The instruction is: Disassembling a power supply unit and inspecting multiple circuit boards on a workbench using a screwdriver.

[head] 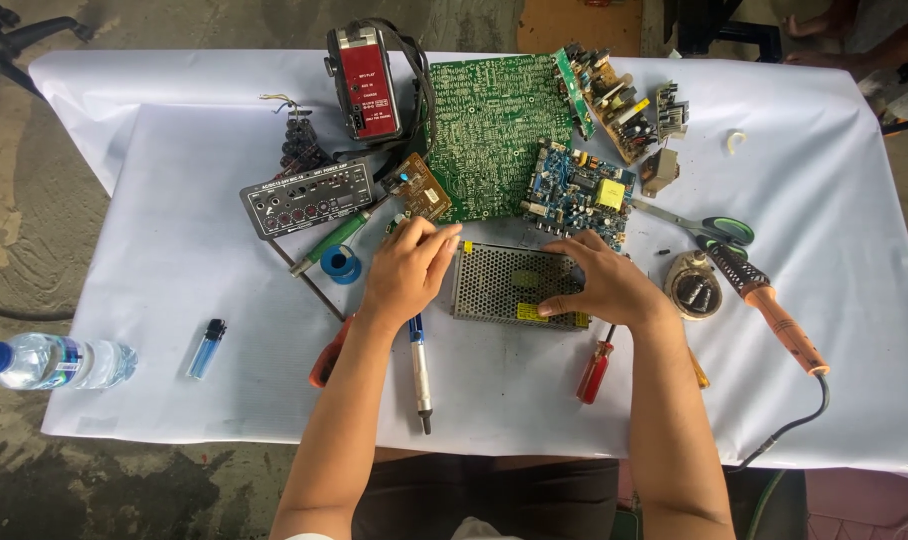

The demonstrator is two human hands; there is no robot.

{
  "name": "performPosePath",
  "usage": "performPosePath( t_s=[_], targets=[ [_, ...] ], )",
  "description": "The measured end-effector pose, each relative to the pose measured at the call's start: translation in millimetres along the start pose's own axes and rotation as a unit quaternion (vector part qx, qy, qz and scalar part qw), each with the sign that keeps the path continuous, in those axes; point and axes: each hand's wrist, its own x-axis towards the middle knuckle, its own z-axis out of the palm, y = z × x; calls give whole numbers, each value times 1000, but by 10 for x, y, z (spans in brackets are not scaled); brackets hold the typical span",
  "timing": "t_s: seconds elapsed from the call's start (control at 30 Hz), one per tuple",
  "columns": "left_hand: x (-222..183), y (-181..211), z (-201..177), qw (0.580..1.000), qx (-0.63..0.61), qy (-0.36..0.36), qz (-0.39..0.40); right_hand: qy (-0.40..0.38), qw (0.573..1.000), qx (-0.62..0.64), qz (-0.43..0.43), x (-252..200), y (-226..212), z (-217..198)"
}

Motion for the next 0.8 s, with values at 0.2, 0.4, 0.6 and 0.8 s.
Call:
performPosePath(
  t_s=[0.2,0.4,0.6,0.8],
  targets=[
    [9,111,-34,999,-35,-28,22,-16,1000,-7,-14,-42,-37,-59],
    [-7,130,138,989,-83,-33,-119,-15,1000,11,-9,-34,-37,-59],
    [49,165,245,945,-152,-63,-281,-14,1000,27,-2,-40,-56,-65],
    [204,349,-179,857,-282,-142,-406,4,997,13,75,-57,37,-27]
  ],
)
